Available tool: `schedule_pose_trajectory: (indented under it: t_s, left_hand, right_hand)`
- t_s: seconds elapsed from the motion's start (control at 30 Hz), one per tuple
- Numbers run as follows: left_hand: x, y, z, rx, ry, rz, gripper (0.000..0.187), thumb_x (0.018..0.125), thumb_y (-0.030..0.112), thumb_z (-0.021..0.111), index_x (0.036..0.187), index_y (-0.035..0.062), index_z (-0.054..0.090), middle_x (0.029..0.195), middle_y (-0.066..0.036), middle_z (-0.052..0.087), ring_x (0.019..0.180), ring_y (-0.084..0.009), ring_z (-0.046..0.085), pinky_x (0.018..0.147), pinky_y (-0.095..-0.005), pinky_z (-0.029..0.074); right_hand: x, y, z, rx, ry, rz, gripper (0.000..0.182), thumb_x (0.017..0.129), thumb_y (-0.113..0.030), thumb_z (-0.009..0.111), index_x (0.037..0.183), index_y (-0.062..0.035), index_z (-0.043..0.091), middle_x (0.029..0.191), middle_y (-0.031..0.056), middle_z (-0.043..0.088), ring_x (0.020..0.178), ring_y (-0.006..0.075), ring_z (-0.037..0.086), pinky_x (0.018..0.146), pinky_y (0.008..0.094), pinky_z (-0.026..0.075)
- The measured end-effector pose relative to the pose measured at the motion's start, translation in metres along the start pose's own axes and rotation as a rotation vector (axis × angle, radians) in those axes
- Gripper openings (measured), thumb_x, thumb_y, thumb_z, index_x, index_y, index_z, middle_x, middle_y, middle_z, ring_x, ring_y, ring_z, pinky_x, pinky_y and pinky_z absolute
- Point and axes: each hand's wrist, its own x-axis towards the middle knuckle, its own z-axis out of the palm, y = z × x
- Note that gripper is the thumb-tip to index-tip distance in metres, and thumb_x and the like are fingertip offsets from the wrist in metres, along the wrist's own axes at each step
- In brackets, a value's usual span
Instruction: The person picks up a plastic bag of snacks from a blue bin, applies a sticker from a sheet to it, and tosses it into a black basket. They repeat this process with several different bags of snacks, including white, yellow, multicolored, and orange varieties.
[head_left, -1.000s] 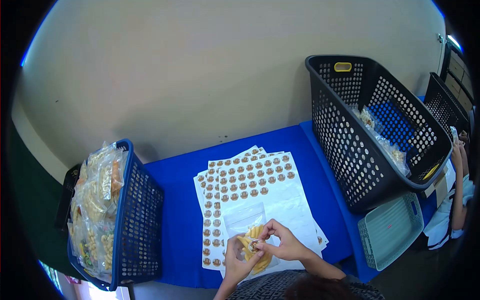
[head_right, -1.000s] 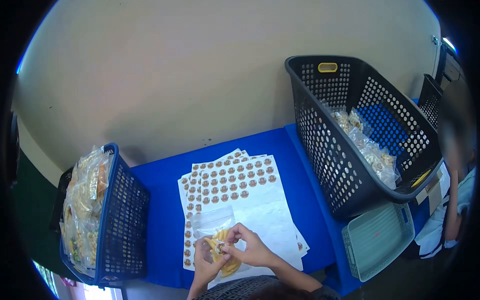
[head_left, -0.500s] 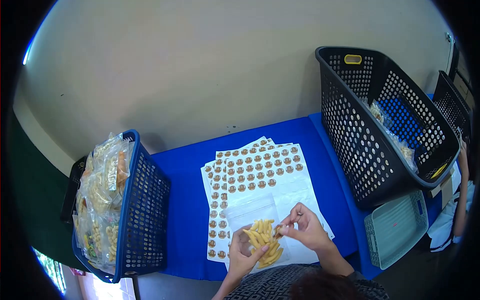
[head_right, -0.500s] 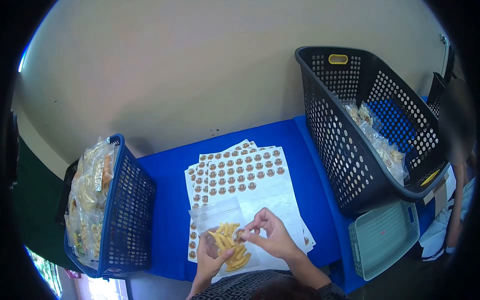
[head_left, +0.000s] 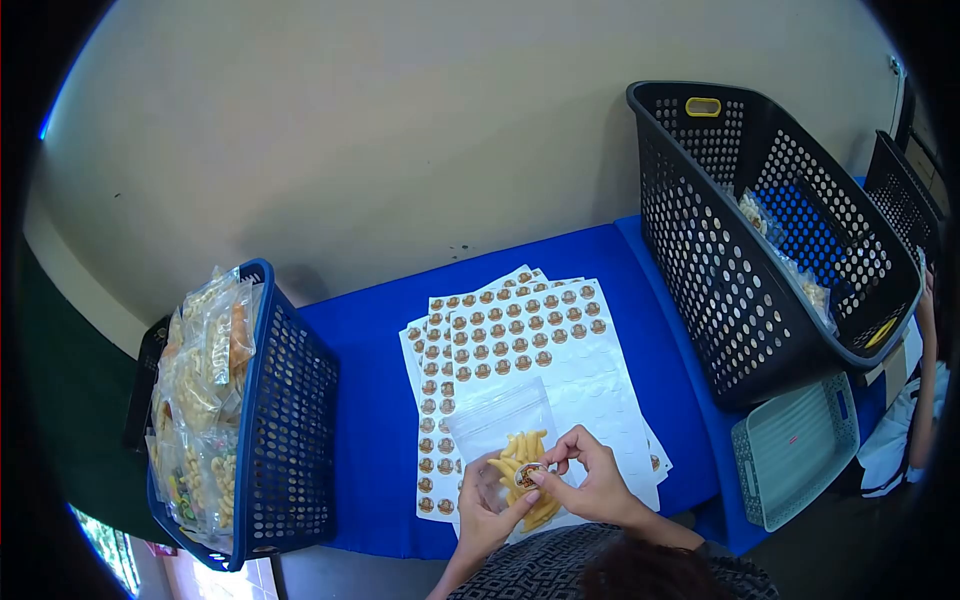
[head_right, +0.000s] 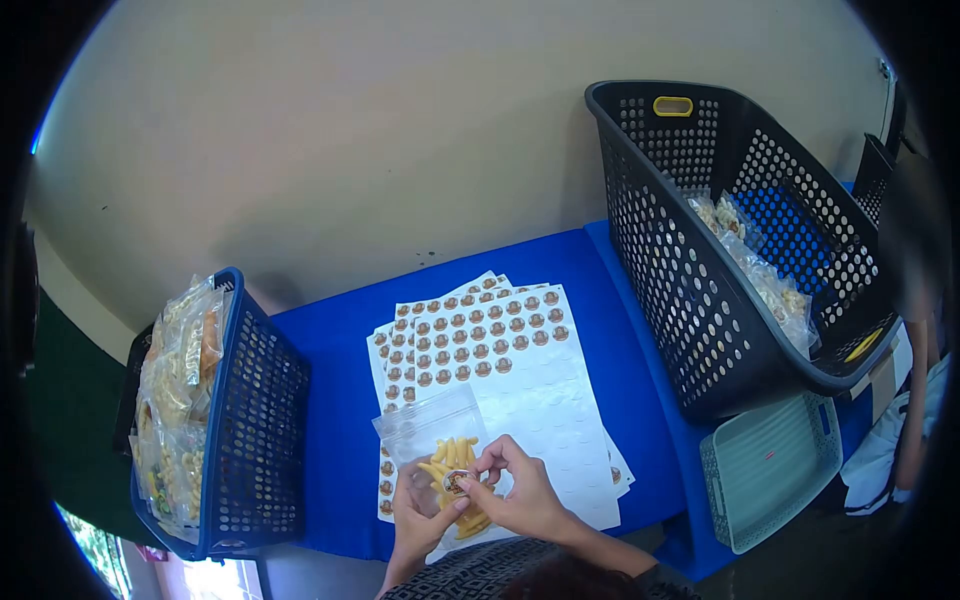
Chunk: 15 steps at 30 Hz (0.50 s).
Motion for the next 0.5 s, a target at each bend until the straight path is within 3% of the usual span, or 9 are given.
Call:
schedule_pose_trajectory:
  t_s: [0.07, 0.3, 0.37, 0.47, 0.5]
  left_hand:
    - [-0.001, -0.001, -0.001, 0.021, 0.001, -0.001, 0.055, 0.063, -0.002, 0.063, 0.107, -0.0017, 0.030, 0.102, -0.017, 0.045, 0.096, -0.0202, 0.046, 0.083, -0.0310, 0.038]
    - [-0.005, -0.007, -0.003, 0.090, 0.042, 0.083, 0.051, 0.065, 0.003, 0.065, 0.104, -0.0037, 0.033, 0.095, -0.016, 0.048, 0.090, -0.0189, 0.049, 0.079, -0.0291, 0.041]
    - [-0.005, -0.006, -0.003, 0.130, 0.075, 0.094, 0.048, 0.066, 0.003, 0.064, 0.102, -0.0039, 0.034, 0.093, -0.015, 0.050, 0.087, -0.0184, 0.050, 0.077, -0.0286, 0.042]
    - [-0.007, -0.004, -0.003, 0.163, 0.111, 0.140, 0.042, 0.068, 0.004, 0.062, 0.100, -0.0036, 0.036, 0.090, -0.014, 0.051, 0.083, -0.0174, 0.052, 0.073, -0.0270, 0.043]
    - [-0.009, -0.001, -0.003, 0.124, 0.139, 0.063, 0.040, 0.069, 0.004, 0.061, 0.100, -0.0034, 0.036, 0.090, -0.014, 0.051, 0.083, -0.0171, 0.052, 0.072, -0.0264, 0.043]
  right_hand:
    - [0.000, -0.004, -0.001, -0.001, -0.039, 0.035, 0.024, 0.067, -0.004, 0.062, 0.077, -0.0029, 0.040, 0.072, 0.0057, 0.053, 0.062, 0.0061, 0.042, 0.059, 0.0196, 0.038]
    - [0.001, -0.010, 0.002, -0.120, -0.033, 0.064, 0.026, 0.066, -0.006, 0.063, 0.076, -0.0026, 0.039, 0.068, 0.0056, 0.052, 0.060, 0.0068, 0.044, 0.056, 0.0196, 0.038]
    - [0.001, -0.003, 0.004, -0.251, -0.004, -0.070, 0.030, 0.067, -0.018, 0.064, 0.077, -0.0023, 0.040, 0.064, 0.0034, 0.051, 0.056, 0.0100, 0.044, 0.051, 0.0237, 0.038]
    - [0.005, 0.004, 0.000, -0.342, 0.034, -0.065, 0.041, 0.063, -0.028, 0.068, 0.077, -0.0013, 0.040, 0.061, 0.0033, 0.047, 0.054, 0.0121, 0.044, 0.051, 0.0254, 0.039]
    - [0.006, 0.004, -0.003, -0.341, 0.035, -0.066, 0.041, 0.063, -0.028, 0.068, 0.077, -0.0013, 0.040, 0.061, 0.0033, 0.047, 0.054, 0.0121, 0.044, 0.051, 0.0254, 0.039]
